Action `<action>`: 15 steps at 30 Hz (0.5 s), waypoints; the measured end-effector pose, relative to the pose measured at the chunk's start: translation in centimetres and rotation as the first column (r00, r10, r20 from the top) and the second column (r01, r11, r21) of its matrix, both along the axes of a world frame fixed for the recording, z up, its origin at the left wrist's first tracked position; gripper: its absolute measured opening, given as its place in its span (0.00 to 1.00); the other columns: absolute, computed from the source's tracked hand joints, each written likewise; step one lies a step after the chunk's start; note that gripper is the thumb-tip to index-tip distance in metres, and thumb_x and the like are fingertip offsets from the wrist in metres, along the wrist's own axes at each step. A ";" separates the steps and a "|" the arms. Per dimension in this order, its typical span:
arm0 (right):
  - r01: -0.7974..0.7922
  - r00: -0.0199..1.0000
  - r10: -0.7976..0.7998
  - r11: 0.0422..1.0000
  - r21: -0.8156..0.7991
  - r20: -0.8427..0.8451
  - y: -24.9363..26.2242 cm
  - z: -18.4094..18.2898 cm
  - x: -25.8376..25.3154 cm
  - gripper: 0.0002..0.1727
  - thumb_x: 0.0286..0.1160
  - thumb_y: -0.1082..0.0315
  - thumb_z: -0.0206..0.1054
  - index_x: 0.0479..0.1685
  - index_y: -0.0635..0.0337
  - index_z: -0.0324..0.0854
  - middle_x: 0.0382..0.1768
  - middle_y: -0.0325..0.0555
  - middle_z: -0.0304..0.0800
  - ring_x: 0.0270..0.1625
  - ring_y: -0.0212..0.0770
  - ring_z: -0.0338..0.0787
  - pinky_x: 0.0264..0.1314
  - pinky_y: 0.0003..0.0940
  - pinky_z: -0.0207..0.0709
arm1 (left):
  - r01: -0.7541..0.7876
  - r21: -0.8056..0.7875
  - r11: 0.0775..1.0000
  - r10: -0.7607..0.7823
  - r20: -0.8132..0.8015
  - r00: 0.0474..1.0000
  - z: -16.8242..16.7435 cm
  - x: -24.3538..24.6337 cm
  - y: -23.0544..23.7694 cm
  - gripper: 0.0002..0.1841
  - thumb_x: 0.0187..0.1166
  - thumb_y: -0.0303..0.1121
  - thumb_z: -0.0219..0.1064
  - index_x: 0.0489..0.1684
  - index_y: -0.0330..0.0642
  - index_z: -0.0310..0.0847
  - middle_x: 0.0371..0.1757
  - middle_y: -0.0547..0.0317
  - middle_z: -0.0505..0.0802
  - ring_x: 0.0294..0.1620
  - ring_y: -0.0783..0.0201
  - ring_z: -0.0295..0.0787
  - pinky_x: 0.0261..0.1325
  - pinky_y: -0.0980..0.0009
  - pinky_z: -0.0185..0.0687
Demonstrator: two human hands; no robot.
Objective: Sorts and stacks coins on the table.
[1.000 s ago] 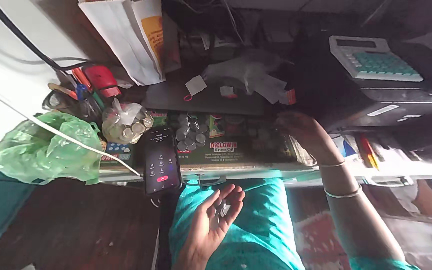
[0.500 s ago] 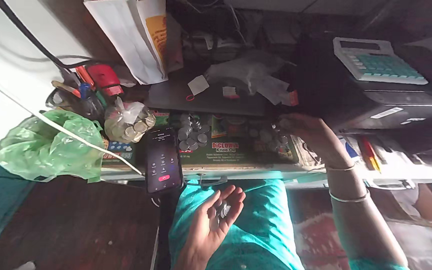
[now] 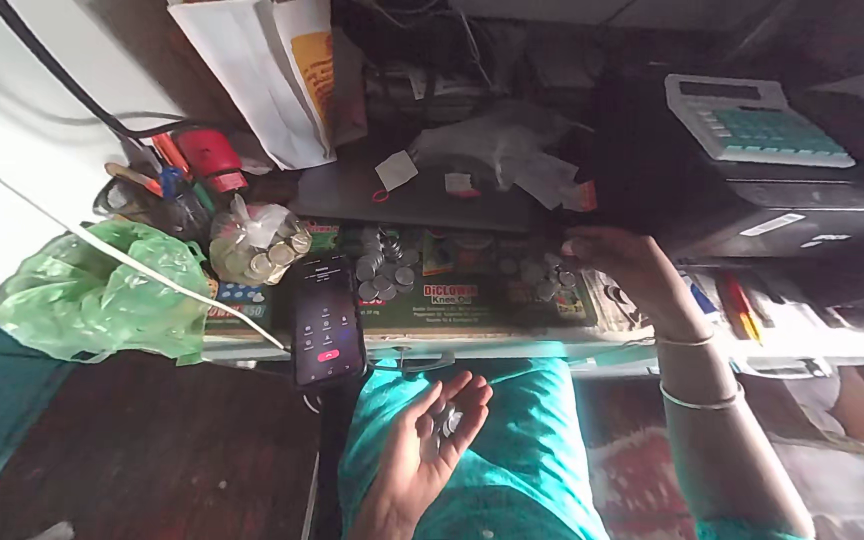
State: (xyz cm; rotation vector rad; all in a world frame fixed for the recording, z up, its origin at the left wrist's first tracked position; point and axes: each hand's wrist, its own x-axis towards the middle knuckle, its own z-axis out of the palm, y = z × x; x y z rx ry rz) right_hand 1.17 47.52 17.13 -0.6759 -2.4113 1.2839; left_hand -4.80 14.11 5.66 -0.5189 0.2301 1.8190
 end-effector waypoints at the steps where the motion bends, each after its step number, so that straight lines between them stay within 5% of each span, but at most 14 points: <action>1: 0.014 1.000 -0.014 1.000 0.025 -0.002 0.0 -0.2 -0.1 0.14 0.80 0.70 0.69 0.61 0.62 0.86 0.44 0.45 0.96 0.41 0.36 0.95 0.50 0.35 0.91 | -0.001 0.001 1.000 0.001 0.002 1.000 0.0 0.0 0.0 0.26 0.93 0.37 0.41 0.64 0.26 0.83 0.62 0.35 0.92 0.64 0.46 0.92 0.66 0.60 0.90; 5: 0.109 0.991 -0.123 0.968 0.227 0.045 -0.2 -1.3 -0.8 0.08 0.74 0.68 0.76 0.47 0.60 0.89 0.33 0.44 0.94 0.31 0.37 0.91 0.40 0.41 0.87 | 0.006 0.008 1.000 -0.006 -0.004 1.000 0.1 0.1 0.1 0.26 0.93 0.37 0.41 0.64 0.26 0.83 0.62 0.35 0.92 0.64 0.45 0.92 0.67 0.59 0.89; 10: 0.053 0.996 -0.076 0.935 0.351 0.050 -0.1 -0.4 -0.1 0.15 0.86 0.70 0.62 0.65 0.61 0.86 0.49 0.49 0.95 0.48 0.40 0.95 0.58 0.48 0.87 | 0.010 -0.009 1.000 -0.010 -0.023 1.000 0.1 0.2 -0.1 0.26 0.93 0.38 0.41 0.64 0.27 0.83 0.61 0.37 0.92 0.64 0.46 0.92 0.66 0.60 0.89; 15: 0.083 0.997 -0.080 0.936 0.342 -0.023 -0.7 -0.7 -0.3 0.14 0.78 0.67 0.72 0.56 0.64 0.85 0.39 0.45 0.95 0.35 0.37 0.95 0.44 0.42 0.91 | 0.032 0.020 0.999 -0.030 -0.084 0.996 0.0 0.3 0.0 0.25 0.94 0.36 0.41 0.65 0.27 0.82 0.62 0.38 0.92 0.65 0.49 0.91 0.69 0.61 0.87</action>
